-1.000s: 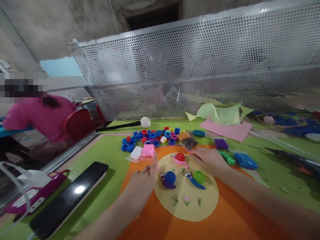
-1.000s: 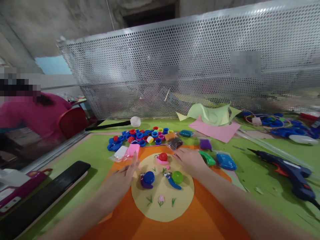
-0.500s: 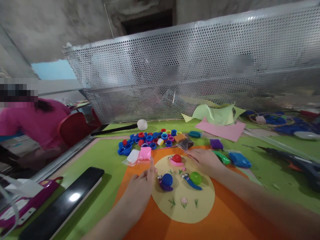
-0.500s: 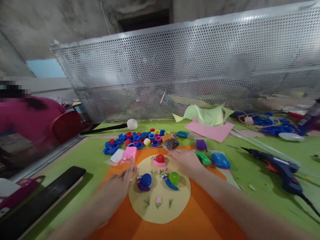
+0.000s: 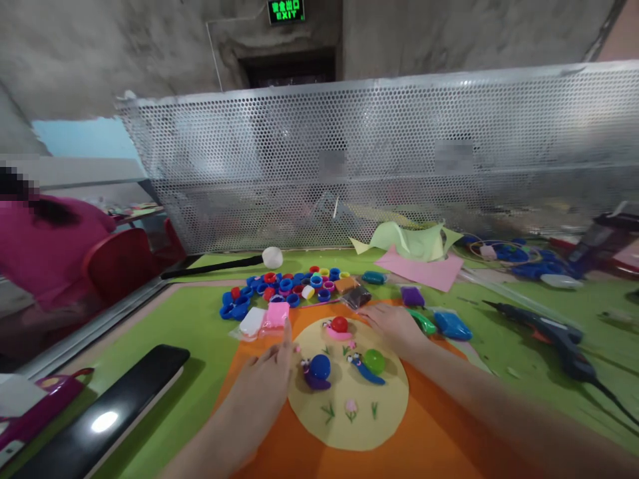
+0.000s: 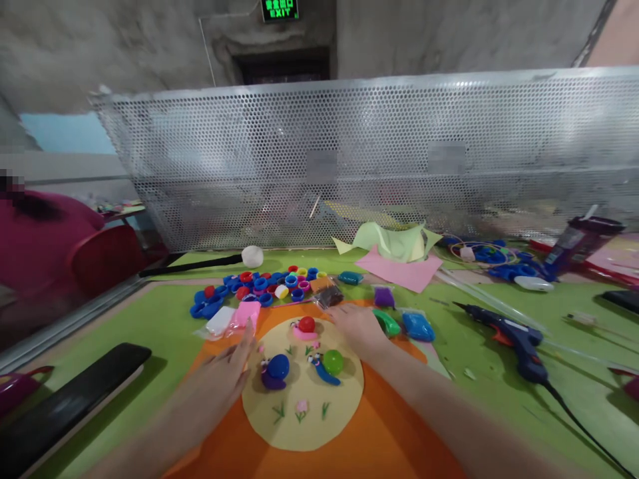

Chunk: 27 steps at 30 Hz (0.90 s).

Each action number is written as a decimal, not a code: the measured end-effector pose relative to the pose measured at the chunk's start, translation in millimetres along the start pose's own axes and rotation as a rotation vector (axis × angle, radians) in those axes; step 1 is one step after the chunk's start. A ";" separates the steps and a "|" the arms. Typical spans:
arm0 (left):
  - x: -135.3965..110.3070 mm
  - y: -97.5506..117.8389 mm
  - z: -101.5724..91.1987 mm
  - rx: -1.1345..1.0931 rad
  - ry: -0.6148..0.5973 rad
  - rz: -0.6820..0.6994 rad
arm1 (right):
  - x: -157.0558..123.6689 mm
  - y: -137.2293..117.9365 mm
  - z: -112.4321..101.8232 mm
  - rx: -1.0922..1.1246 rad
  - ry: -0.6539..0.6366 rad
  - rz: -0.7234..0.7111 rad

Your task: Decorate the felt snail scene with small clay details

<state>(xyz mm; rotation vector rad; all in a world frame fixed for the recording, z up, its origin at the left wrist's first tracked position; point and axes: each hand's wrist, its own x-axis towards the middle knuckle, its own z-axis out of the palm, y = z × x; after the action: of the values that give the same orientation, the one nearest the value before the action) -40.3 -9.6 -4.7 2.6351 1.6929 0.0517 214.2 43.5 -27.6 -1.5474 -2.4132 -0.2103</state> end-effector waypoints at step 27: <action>46.8 -68.6 6.7 0.433 0.221 0.336 | -1.9 -25.3 -33.5 0.211 0.289 -0.188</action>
<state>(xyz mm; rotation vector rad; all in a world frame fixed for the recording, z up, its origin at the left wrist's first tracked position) -83.0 61.6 -12.0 3.3286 1.4219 -0.0270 196.9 22.4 4.3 -1.1172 -2.2662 -0.1929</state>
